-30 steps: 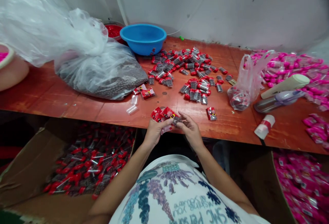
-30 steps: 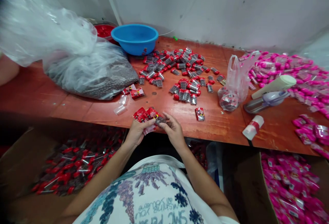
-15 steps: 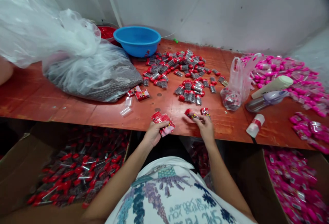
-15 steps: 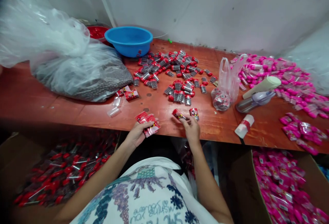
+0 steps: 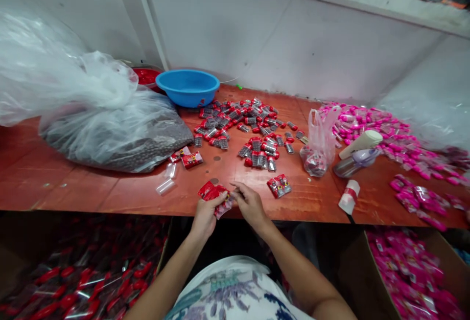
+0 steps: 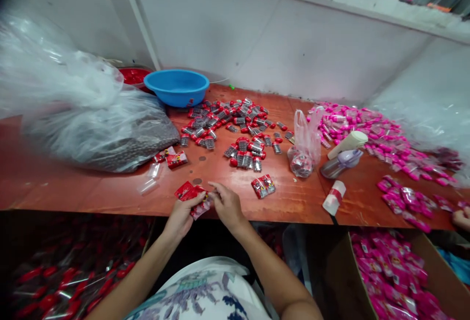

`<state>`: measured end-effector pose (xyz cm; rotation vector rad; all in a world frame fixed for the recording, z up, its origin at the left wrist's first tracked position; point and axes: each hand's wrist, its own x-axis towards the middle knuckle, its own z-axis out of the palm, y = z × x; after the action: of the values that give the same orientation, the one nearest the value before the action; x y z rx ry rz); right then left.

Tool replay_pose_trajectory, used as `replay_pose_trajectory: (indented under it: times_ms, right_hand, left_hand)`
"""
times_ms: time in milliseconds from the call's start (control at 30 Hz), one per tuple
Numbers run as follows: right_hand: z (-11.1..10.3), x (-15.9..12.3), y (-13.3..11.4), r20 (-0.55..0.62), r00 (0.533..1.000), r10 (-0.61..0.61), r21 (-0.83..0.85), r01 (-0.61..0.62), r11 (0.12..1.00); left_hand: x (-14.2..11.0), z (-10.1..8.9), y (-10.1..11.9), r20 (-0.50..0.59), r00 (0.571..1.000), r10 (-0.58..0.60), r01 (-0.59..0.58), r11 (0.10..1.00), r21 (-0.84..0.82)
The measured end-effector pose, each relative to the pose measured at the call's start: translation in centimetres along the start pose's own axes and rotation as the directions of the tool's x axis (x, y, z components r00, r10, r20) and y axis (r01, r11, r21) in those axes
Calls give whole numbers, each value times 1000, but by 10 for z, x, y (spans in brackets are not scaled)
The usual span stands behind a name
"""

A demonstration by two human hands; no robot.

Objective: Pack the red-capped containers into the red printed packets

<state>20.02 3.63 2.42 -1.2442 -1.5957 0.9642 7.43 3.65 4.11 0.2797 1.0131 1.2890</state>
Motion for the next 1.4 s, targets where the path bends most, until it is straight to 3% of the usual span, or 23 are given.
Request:
replay_pose_trajectory:
  times_ms: [133, 167, 233, 300, 367, 433, 533, 633, 700, 800, 900, 1067, 1400]
  right_hand:
    - [-14, 26, 8, 123, 990, -71, -114, 85, 990]
    - [-22, 35, 12, 90, 993, -71, -168, 85, 982]
    - [-41, 56, 23, -123, 991, -55, -353, 8, 936]
    - [-61, 75, 37, -378, 925, -21, -549, -206, 810]
    - [-76, 89, 50, -433, 901, 40, -633, -336, 698]
    - [-82, 94, 57, -403, 913, 64, -662, -339, 668]
    - [-75, 81, 51, -364, 931, 16, -579, -240, 779]
    - [-52, 51, 28, -291, 953, 86, -197, -148, 969]
    - [-32, 28, 9, -129, 973, 190, 100, -178, 979]
    - [-7, -2, -13, 4, 974, 225, 281, -217, 935]
    - [5, -14, -21, -11, 984, 176, 253, -168, 953]
    - [6, -15, -24, -60, 995, 77, 142, -67, 988]
    - [0, -20, -32, 21, 1000, 8, 76, -10, 997]
  left_hand:
    - [3, -4, 7, -66, 998, -20, 17, 999, -51]
    - [4, -5, 8, -93, 995, -30, 24, 997, -67]
    - [7, -5, 10, -139, 989, -56, 40, 993, -111]
    - [10, -7, 12, -154, 985, -81, 56, 985, -161]
    - [13, -9, 15, -138, 985, -108, 79, 977, -198]
    - [14, -12, 18, -120, 981, -155, 125, 965, -230]
    - [15, -15, 22, -124, 963, -238, 200, 944, -262]
    - [16, -15, 26, -160, 949, -271, 221, 936, -274]
    - [18, -13, 27, -182, 944, -274, 214, 932, -294]
    - [20, -11, 26, -187, 947, -262, 195, 930, -312]
    - [21, -9, 23, -189, 954, -233, 168, 937, -308]
    - [20, -9, 22, -200, 966, -166, 95, 942, -323]
    - [16, -4, 21, -208, 976, -62, -5, 951, -310]
